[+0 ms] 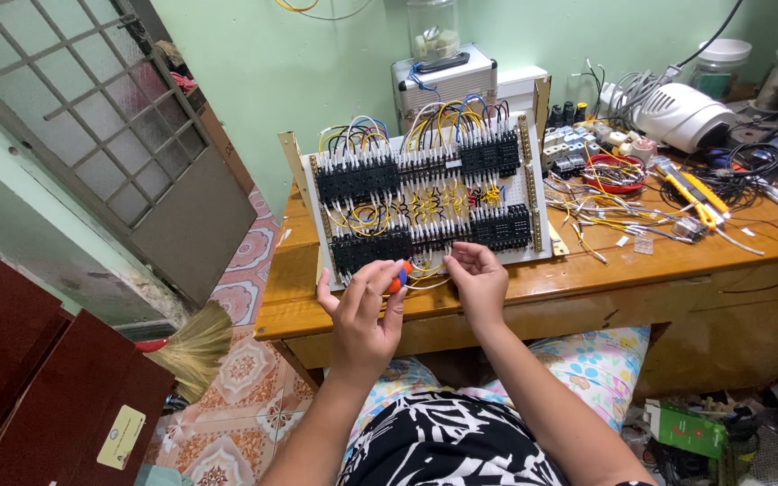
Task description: Connecting multiple wires to a terminal block on a circuit board using a screwdriver.
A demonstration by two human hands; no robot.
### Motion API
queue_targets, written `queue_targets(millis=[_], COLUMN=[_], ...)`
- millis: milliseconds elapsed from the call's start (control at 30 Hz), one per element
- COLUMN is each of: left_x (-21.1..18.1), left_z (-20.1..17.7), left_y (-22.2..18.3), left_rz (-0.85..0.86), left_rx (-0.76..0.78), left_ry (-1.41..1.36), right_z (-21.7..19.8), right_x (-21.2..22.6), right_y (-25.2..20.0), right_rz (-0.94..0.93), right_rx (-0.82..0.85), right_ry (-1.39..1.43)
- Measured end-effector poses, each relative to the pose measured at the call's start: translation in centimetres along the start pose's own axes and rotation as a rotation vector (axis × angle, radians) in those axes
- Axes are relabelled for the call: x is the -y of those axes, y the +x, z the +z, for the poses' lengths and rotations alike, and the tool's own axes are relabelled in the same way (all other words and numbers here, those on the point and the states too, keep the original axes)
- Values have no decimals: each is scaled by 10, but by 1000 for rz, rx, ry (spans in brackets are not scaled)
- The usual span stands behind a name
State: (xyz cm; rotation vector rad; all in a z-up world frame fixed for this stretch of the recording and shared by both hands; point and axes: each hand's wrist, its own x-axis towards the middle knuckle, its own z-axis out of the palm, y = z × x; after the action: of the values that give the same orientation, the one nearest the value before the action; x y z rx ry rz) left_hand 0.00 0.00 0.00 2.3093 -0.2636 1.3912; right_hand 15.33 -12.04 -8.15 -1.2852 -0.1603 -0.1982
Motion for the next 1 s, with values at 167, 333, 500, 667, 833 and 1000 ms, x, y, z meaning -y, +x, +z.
queue_targets(millis=[167,333,500,667,833,1000], left_x=[0,-5,-3,6,4,3], left_z=[-1,-5,4,20,25,28], left_y=[3,7,11,12,11,12], left_rz=[35,63,102,101,105,135], left_rx=[16,-19,-31,-38,-27,-13], left_ry=[-21,-60,-97,-114,-94,-78], right_z=[0,1,0,0,-1,-2], right_x=[-4,1,0,1,-3,-3], right_y=[-5,-10,-12,-13,-13,-13], right_rz=[-43,-91,-57,-52,-75,-84], right_rx=[-24,-30,-33,-3,8,17], right_ry=[-29,-39,-59,-109,-127,-143])
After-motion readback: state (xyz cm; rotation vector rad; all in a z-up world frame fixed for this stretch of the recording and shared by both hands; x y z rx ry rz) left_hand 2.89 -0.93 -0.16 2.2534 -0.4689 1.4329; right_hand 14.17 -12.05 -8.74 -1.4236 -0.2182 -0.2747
